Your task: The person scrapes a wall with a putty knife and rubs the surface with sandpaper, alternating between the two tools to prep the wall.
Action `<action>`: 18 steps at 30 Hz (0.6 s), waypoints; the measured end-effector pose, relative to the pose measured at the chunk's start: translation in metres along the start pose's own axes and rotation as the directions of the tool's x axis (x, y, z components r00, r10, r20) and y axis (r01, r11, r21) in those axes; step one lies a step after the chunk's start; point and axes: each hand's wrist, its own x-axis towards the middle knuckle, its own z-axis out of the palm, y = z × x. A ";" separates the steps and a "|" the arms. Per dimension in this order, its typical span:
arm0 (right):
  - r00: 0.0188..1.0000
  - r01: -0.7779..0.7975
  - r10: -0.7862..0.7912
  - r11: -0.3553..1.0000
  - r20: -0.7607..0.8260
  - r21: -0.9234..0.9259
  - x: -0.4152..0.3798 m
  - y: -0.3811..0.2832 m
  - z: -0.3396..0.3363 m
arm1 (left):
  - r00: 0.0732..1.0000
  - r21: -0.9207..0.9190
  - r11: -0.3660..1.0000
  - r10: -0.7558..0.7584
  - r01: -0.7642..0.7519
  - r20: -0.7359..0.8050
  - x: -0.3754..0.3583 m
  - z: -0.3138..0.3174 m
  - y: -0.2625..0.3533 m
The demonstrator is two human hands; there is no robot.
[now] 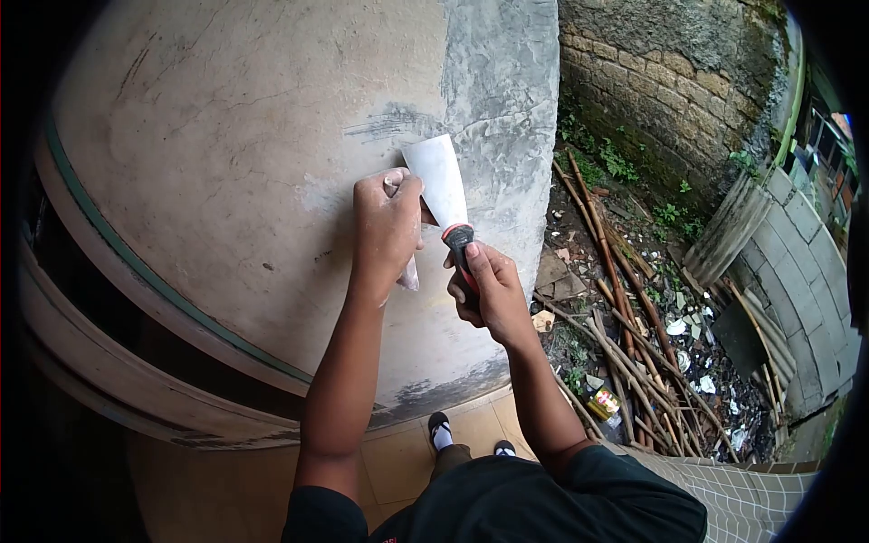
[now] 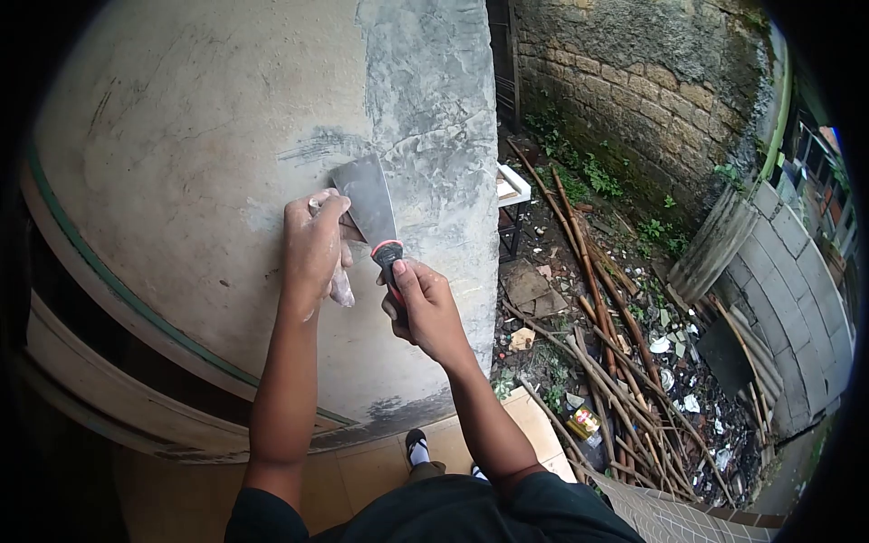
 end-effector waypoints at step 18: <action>0.959 0.270 -0.284 0.925 -0.012 -0.267 -0.020 -0.009 0.002 | 0.982 -0.049 0.991 0.119 -0.127 -0.144 0.003 0.013 -0.004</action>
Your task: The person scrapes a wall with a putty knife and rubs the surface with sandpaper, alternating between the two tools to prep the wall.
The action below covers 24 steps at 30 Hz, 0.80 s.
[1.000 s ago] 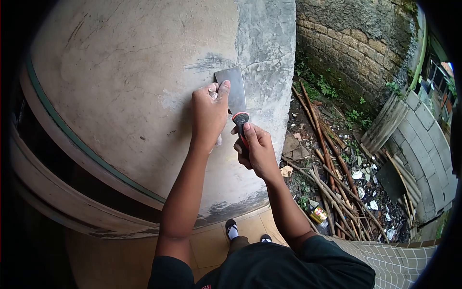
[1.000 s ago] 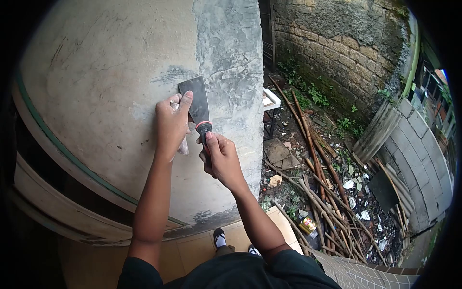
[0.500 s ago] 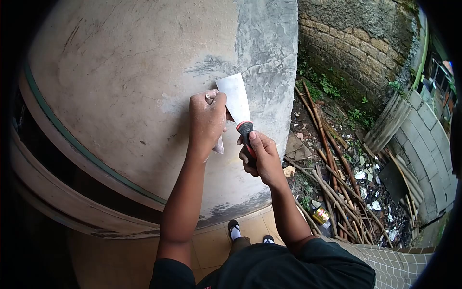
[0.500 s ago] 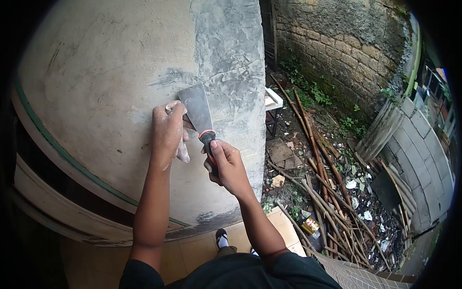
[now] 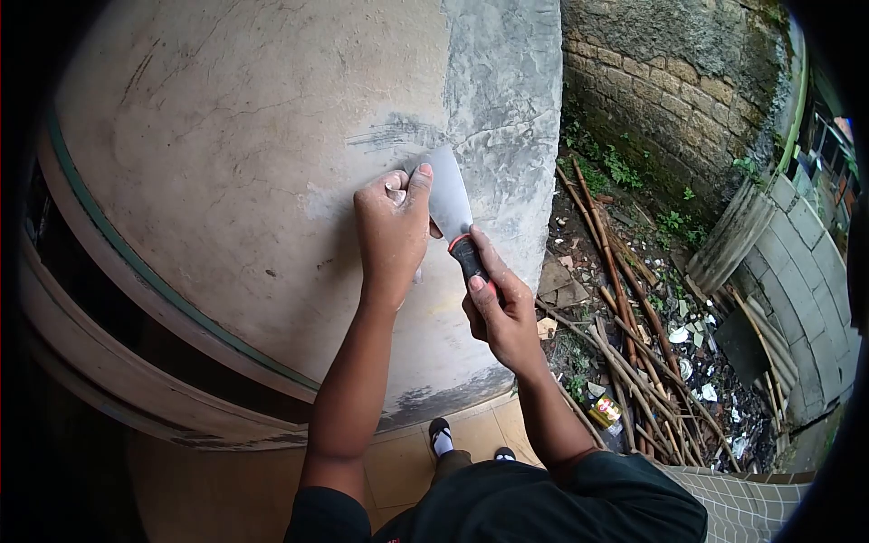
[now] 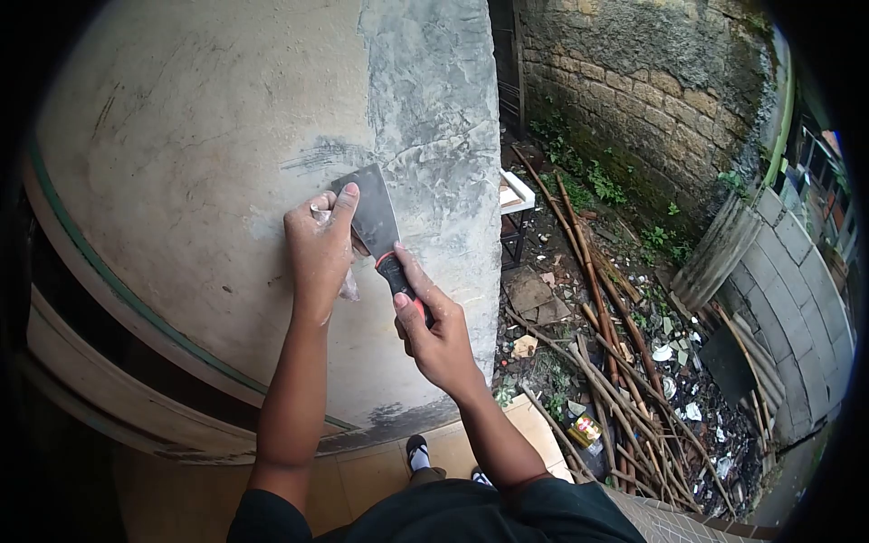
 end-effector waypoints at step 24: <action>0.995 -0.015 -0.005 0.977 -0.096 -0.214 0.030 -0.020 0.023 | 0.984 0.234 0.964 0.152 -0.128 -0.091 0.017 0.010 0.012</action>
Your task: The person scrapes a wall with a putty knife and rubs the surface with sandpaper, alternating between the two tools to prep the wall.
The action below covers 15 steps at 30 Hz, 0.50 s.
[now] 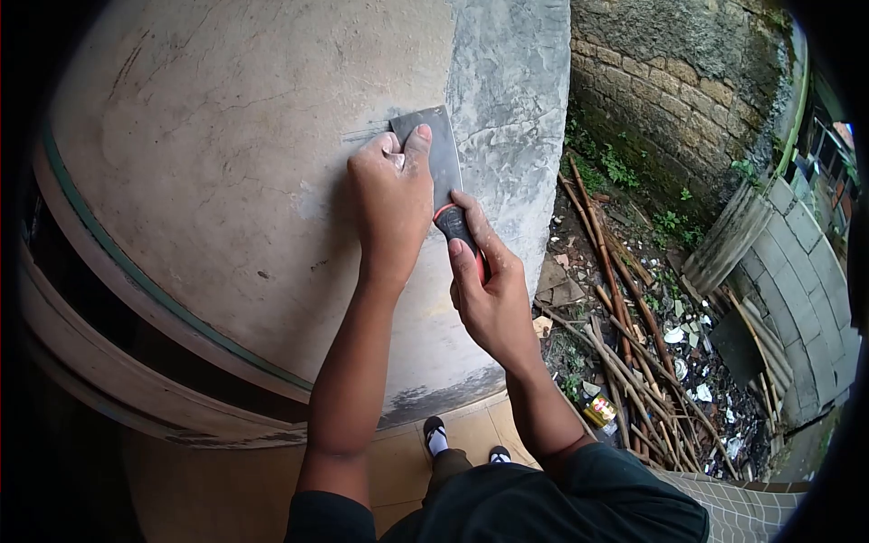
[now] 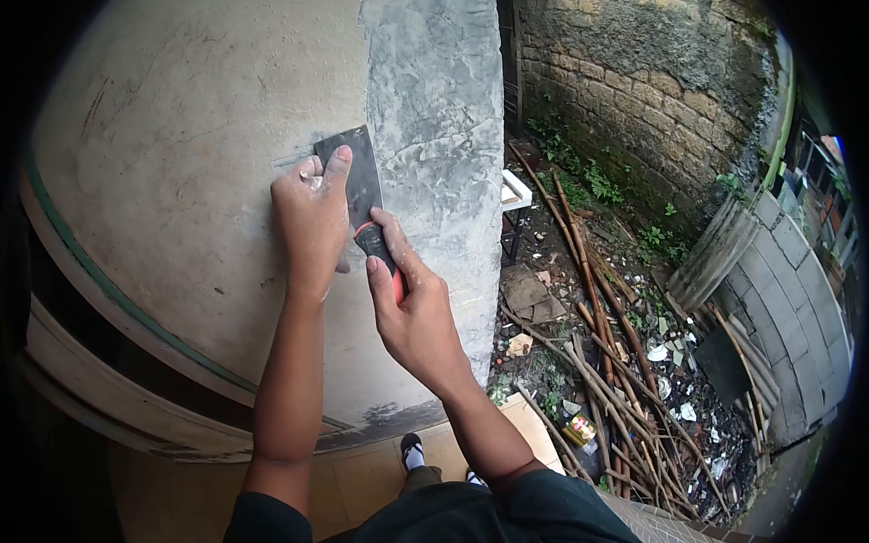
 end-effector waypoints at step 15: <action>1.000 -0.014 0.014 1.000 0.009 0.006 -0.010 0.000 0.011 | 0.987 0.071 0.991 0.120 -0.113 -0.109 -0.004 0.000 -0.002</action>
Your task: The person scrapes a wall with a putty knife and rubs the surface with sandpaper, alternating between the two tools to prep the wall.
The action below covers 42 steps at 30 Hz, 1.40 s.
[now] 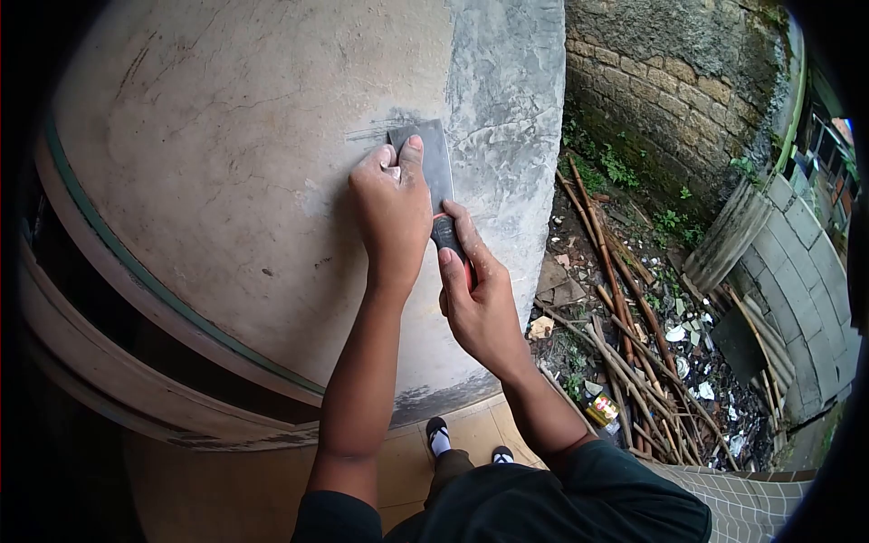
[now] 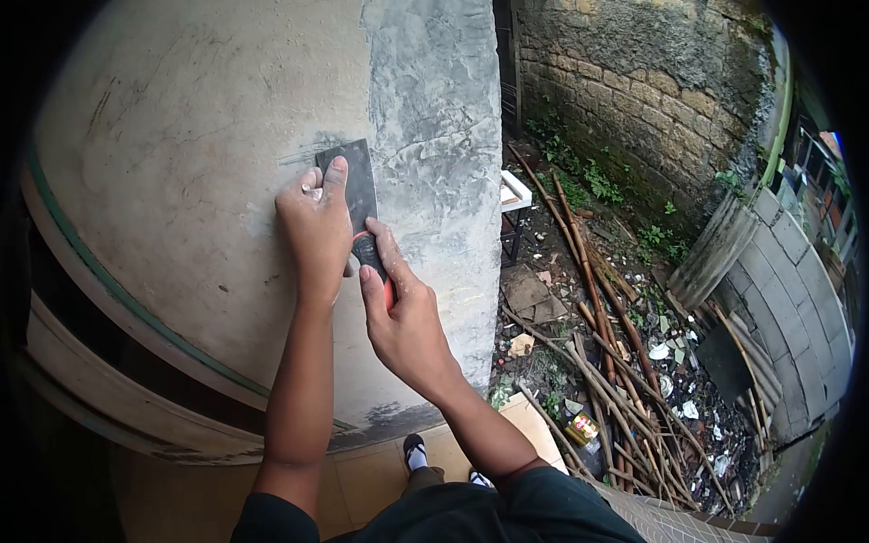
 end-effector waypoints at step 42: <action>0.980 0.182 -0.182 0.983 -0.082 -0.001 0.025 -0.008 0.003 | 1.000 0.025 1.000 0.020 -0.020 -0.007 0.018 0.005 0.027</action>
